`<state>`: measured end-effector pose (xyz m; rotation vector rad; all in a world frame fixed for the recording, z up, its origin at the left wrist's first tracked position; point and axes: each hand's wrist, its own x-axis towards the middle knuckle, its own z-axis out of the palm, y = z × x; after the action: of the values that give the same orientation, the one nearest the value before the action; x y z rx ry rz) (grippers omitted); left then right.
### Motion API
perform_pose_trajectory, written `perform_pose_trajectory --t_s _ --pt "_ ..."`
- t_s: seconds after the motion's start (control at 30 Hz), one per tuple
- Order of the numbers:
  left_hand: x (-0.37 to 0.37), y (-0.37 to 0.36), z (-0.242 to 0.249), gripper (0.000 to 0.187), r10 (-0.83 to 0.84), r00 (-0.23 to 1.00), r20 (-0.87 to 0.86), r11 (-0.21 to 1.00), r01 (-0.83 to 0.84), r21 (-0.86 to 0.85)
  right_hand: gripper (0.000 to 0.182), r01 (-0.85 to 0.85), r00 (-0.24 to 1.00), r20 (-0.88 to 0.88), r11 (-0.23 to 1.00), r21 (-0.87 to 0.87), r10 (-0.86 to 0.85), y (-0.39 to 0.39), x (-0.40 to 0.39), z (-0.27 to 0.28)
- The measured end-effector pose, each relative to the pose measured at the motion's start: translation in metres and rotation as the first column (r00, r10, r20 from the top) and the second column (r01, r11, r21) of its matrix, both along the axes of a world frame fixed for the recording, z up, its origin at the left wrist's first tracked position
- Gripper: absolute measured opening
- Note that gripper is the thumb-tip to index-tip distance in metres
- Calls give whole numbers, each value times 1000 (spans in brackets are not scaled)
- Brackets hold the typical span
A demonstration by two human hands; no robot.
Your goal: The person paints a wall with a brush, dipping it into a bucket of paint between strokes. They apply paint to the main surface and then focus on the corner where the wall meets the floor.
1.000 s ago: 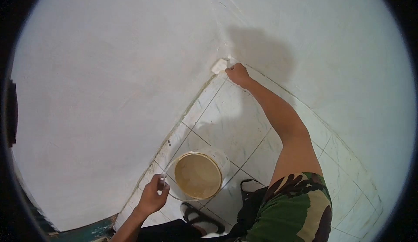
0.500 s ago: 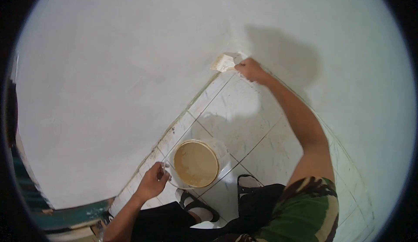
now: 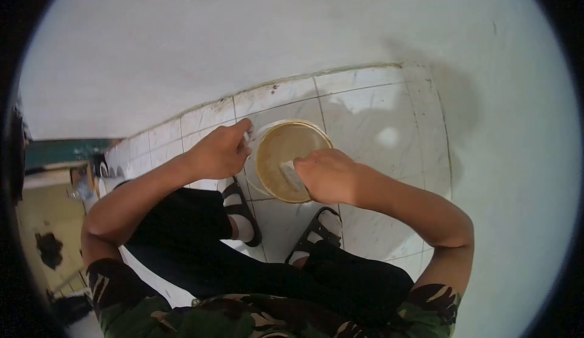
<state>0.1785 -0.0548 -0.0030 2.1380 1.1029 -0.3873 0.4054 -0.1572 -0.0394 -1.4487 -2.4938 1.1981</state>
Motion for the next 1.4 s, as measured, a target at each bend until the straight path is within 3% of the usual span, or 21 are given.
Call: perform_pose_trajectory --t_s 0.13,0.2,0.33,0.57,0.7,0.83,0.93,1.0,1.03,1.1,1.13,1.2,1.23,1.3,1.33,1.4 --pt "-5 0 -1 32 55 998 14 998 -54 -17 12 -92 993 79 993 69 86 21 -37 -49" --pt "-8 2 -1 32 56 998 21 997 -55 -47 13 -65 967 241 996 -61 78 34 -48 -60" --pt "-12 1 -4 33 47 998 41 996 -44 -71 14 -82 966 247 996 18 75 43 -56 -77" --pt "-9 4 0 33 -13 1000 23 994 15 -106 17 -50 955 289 996 -73 69 43 -68 -104" --pt "-6 3 -3 31 -36 999 16 995 37 -97 18 -101 941 313 990 -102 128 47 -66 -102" --pt "-5 2 -1 31 -45 999 -9 994 44 -102 19 -116 939 301 979 -170 163 56 -49 -46" --pt "-7 1 0 29 -84 996 13 995 84 -52 24 42 921 383 959 -280 71 53 -23 -13" --pt "-6 1 1 28 -62 998 9 996 63 -57 28 29 986 166 976 -216 7 43 13 -5" --pt "-5 2 1 28 -76 997 11 996 76 -54 28 43 986 169 976 -213 -6 40 28 1" --pt "-4 3 2 29 -56 998 1 996 56 -66 30 15 983 -171 956 -293 -68 34 56 12" --pt "-4 3 2 29 -72 997 4 996 72 -58 30 32 982 -168 958 -286 -83 31 66 13" --pt "-4 2 0 30 -73 997 -22 997 72 -40 25 104 913 -264 803 -586 -311 24 85 16" --pt "-4 2 0 30 -93 995 -19 995 93 -28 25 123 907 -264 808 -577 -327 21 96 19" --pt "-3 3 -1 31 -92 995 -37 995 91 -32 31 190 849 -208 648 -738 -485 14 119 27" --pt "-4 3 -4 31 -125 992 -33 992 124 -25 31 215 834 -207 646 -732 -512 9 130 26" --pt "-4 3 -8 33 -122 992 -36 993 122 3 18 108 542 -505 651 -752 -672 0 156 17"
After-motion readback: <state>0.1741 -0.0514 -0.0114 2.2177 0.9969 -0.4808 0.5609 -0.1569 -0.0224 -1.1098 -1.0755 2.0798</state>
